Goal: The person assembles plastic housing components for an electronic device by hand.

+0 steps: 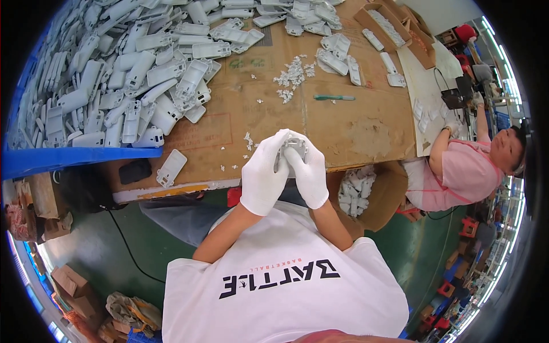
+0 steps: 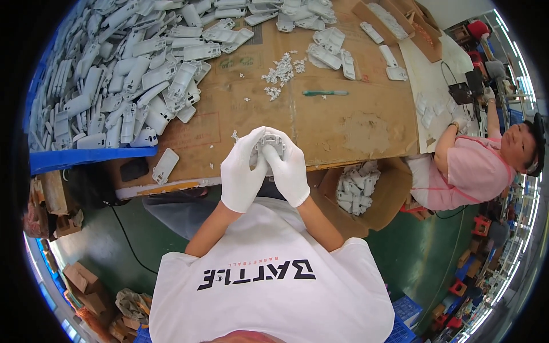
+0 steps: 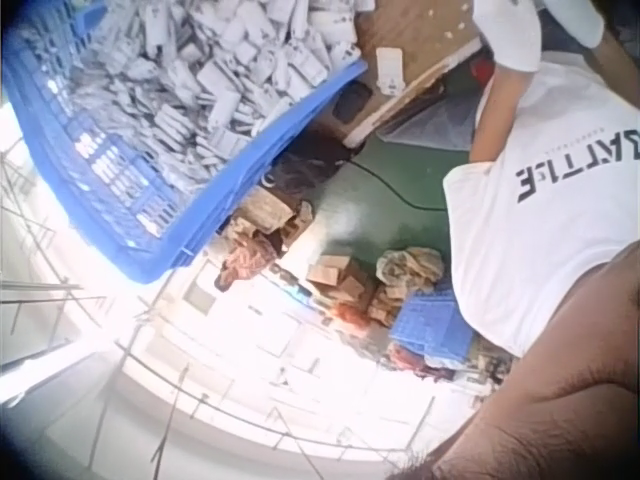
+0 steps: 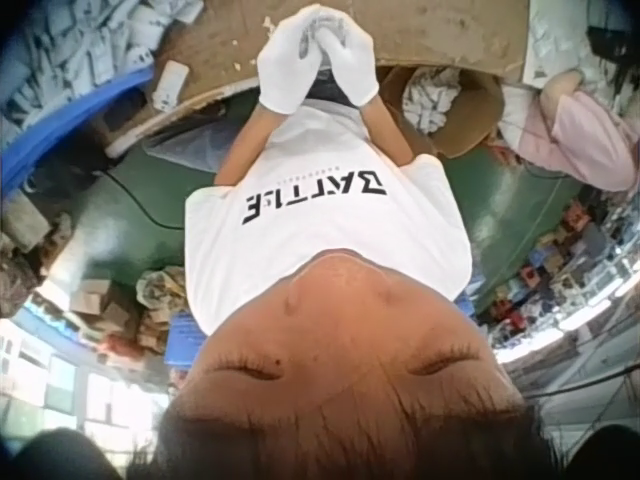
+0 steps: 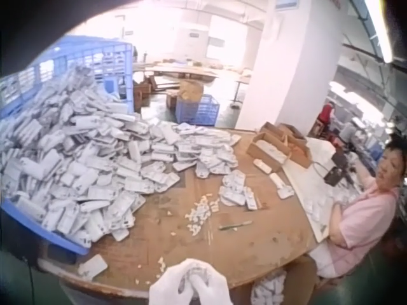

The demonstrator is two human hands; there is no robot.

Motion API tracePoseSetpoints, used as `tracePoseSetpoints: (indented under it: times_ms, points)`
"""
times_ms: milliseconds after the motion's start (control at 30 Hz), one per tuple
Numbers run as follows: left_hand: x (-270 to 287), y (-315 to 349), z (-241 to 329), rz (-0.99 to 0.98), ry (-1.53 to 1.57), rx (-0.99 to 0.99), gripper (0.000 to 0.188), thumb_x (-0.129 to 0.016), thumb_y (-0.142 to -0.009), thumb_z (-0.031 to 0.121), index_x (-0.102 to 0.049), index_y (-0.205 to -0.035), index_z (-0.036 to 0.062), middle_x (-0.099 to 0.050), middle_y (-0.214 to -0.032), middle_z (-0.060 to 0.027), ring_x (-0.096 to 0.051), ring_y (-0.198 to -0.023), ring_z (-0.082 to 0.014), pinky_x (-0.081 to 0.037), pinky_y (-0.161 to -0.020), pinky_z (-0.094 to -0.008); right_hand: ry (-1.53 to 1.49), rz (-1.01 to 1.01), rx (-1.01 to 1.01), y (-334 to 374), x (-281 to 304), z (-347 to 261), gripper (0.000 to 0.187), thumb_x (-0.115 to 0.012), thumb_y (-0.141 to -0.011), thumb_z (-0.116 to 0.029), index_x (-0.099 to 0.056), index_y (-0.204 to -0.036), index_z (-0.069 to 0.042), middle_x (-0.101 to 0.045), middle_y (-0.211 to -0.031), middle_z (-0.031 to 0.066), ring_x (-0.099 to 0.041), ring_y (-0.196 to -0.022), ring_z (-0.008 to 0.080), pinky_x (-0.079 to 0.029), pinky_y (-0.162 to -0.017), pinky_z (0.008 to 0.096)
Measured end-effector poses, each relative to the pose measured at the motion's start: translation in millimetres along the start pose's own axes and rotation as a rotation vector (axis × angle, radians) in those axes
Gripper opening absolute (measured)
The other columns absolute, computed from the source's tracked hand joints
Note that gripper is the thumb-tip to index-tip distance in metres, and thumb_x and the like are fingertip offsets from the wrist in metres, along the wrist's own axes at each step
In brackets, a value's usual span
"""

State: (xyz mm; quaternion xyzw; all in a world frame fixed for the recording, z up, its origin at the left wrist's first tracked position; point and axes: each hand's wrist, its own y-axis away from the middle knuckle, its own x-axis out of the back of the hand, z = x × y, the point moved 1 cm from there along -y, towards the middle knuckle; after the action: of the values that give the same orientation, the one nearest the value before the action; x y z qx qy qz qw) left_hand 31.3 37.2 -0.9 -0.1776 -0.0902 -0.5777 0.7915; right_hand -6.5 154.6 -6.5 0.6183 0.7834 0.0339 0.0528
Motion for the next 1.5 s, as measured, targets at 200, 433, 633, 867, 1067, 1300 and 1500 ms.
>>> tracePoseSetpoints:
  times_ms: [200,433,633,867,1067,1300,1500]
  points:
    - [1,5,5,0.089,-0.11,-0.067,0.047,-0.066,-0.083,-0.008,-0.064,-0.126,0.0078,-0.069,-0.112,-0.011,-0.071,-0.089,-0.0221,-0.058,-0.075,-0.0304,-0.185,0.023,-0.145,0,-8,-1,0.025,-0.056,-0.096,-0.006,-0.066,-0.118,0.002,-0.07,-0.098,0.004,-0.064,-0.085,0.0071,-0.052,-0.072,0.0222]
    - [-3,14,8,0.169,-0.151,-0.126,0.046,-0.067,-0.081,-0.008,-0.065,-0.124,0.0112,-0.07,-0.111,-0.0094,-0.071,-0.087,-0.0234,-0.059,-0.073,-0.031,-0.267,0.013,-0.14,2,-10,11,0.023,-0.053,-0.094,-0.002,-0.067,-0.112,0.003,-0.07,-0.095,0.0035,-0.063,-0.083,0.0075,-0.052,-0.073,0.0235]
    - [-2,4,16,0.158,-0.13,-0.096,0.045,-0.069,-0.08,-0.009,-0.067,-0.122,0.0062,-0.071,-0.107,-0.01,-0.071,-0.083,-0.0186,-0.058,-0.071,-0.0285,-0.293,-0.025,-0.084,1,-6,10,0.033,-0.051,-0.091,0.001,-0.062,-0.122,0.002,-0.067,-0.108,0.0048,-0.063,-0.093,0.0102,-0.053,-0.083,0.025]
    - [5,-14,15,0.119,-0.152,0.009,0.047,-0.066,-0.079,-0.006,-0.063,-0.125,0.0033,-0.069,-0.112,-0.0128,-0.07,-0.097,-0.0234,-0.056,-0.084,-0.0342,0.198,0.086,0.128,17,5,7,0.057,-0.063,-0.086,-0.006,-0.047,-0.14,-0.004,-0.054,-0.141,0.0142,-0.067,-0.11,0.0247,-0.053,-0.095,0.0385]
    - [-12,-16,-11,-0.004,-0.027,0.147,0.047,-0.064,-0.08,-0.003,-0.06,-0.127,0.0009,-0.068,-0.119,-0.0163,-0.066,-0.111,-0.0253,-0.05,-0.098,-0.0346,1.077,0.177,0.457,28,-8,10,0.058,-0.068,-0.082,-0.021,-0.053,-0.135,-0.002,-0.058,-0.132,0.0194,-0.065,-0.087,0.03,-0.053,-0.074,0.042]
    - [4,-15,6,-0.123,0.045,0.156,0.067,-0.07,-0.084,0.004,-0.044,-0.145,0.001,-0.045,-0.144,-0.0194,-0.051,-0.131,-0.0317,-0.043,-0.109,-0.0404,0.978,0.273,0.48,-22,68,24,0.021,-0.06,-0.091,-0.02,-0.057,-0.107,-0.006,-0.056,-0.104,0.0186,-0.059,-0.099,0.0372,-0.049,-0.088,0.0467]
    - [85,22,-18,0.054,-1.383,0.587,0.075,-0.076,-0.083,0.034,-0.043,-0.146,0.0102,-0.043,-0.146,-0.0189,-0.041,-0.133,-0.0392,-0.039,-0.102,-0.0579,1.515,0.984,0.062,-148,297,-2,0.031,-0.059,-0.092,-0.027,-0.06,-0.11,-0.003,-0.061,-0.11,0.0227,-0.062,-0.103,0.0367,-0.049,-0.088,0.0514]
